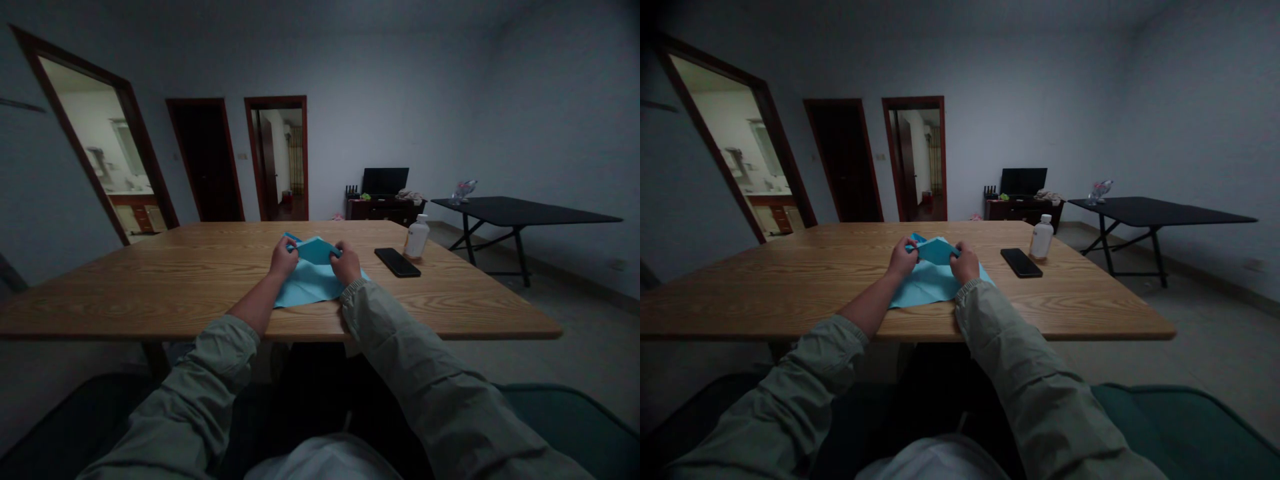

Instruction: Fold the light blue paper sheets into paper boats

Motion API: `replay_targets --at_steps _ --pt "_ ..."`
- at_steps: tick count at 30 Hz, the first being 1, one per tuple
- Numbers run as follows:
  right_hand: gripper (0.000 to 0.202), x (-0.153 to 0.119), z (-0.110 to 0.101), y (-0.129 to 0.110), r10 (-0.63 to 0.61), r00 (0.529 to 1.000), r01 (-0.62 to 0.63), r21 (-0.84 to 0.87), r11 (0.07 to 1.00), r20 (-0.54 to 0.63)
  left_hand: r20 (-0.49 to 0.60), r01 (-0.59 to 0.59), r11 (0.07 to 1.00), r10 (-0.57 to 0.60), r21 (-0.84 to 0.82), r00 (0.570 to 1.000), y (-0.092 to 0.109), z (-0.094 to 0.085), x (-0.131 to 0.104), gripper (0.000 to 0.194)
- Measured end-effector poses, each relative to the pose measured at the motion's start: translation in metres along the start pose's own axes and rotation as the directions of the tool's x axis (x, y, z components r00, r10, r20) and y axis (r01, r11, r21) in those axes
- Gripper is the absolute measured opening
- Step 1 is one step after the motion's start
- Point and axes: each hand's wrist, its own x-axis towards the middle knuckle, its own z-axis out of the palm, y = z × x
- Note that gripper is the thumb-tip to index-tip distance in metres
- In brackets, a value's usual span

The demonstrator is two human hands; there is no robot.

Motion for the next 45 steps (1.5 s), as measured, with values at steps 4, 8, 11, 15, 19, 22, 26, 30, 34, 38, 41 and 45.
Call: replay_targets --at_steps 4,8,11,15,19,22,26,30,34,38,41,45 --pt "0.025 -0.001 0.002 0.002 -0.009 1.0 0.008 0.034 0.999 0.03 -0.115 0.004 0.998 -0.011 -0.062 0.993 -0.003 0.001 0.007 0.019" --pt "0.028 -0.002 0.005 0.001 -0.045 0.998 0.04 0.103 0.994 0.054 -0.037 0.139 0.962 -0.152 -0.237 0.988 -0.003 0.001 0.008 0.038" --pt "0.032 -0.001 0.006 0.0 -0.048 0.996 0.038 0.127 0.991 0.069 0.166 0.281 0.927 -0.245 -0.248 0.955 -0.001 0.003 0.002 0.044" --pt "0.038 -0.003 0.004 -0.001 -0.055 0.991 0.043 0.104 0.994 0.12 0.306 0.377 0.905 -0.308 -0.199 0.901 0.0 0.008 -0.005 0.05" --pt "0.041 -0.005 0.003 -0.002 -0.12 0.983 0.106 0.106 0.989 0.139 0.263 0.417 0.88 -0.357 -0.228 0.896 0.001 0.007 -0.006 0.055" --pt "0.038 -0.005 0.002 -0.004 -0.142 0.983 0.127 0.129 0.984 0.118 0.259 0.403 0.9 -0.354 -0.167 0.899 0.001 0.007 -0.006 0.054" --pt "0.034 -0.005 0.002 -0.007 -0.147 0.982 0.129 0.153 0.98 0.115 0.255 0.289 0.956 -0.266 -0.055 0.93 -0.007 0.01 -0.009 0.054" --pt "0.03 -0.005 0.002 -0.006 -0.119 0.986 0.11 0.083 0.991 0.119 0.205 0.087 0.996 -0.091 0.031 0.974 -0.016 0.014 -0.009 0.043" --pt "0.026 -0.004 0.001 -0.002 -0.051 0.991 0.053 -0.01 0.999 0.12 0.149 0.082 0.995 -0.089 0.052 0.985 -0.011 0.012 -0.007 0.04" --pt "0.032 -0.005 -0.001 -0.002 -0.04 0.991 0.053 -0.097 0.994 0.125 0.084 0.209 0.976 -0.204 -0.061 0.975 0.002 0.008 -0.003 0.041" --pt "0.042 -0.008 0.0 -0.004 -0.112 0.976 0.132 -0.103 0.986 0.186 0.093 0.306 0.939 -0.294 -0.157 0.951 0.005 0.007 -0.002 0.04" --pt "0.049 -0.009 0.003 -0.006 -0.19 0.953 0.196 -0.004 0.981 0.238 0.213 0.414 0.887 -0.372 -0.206 0.904 0.002 0.011 -0.005 0.045"
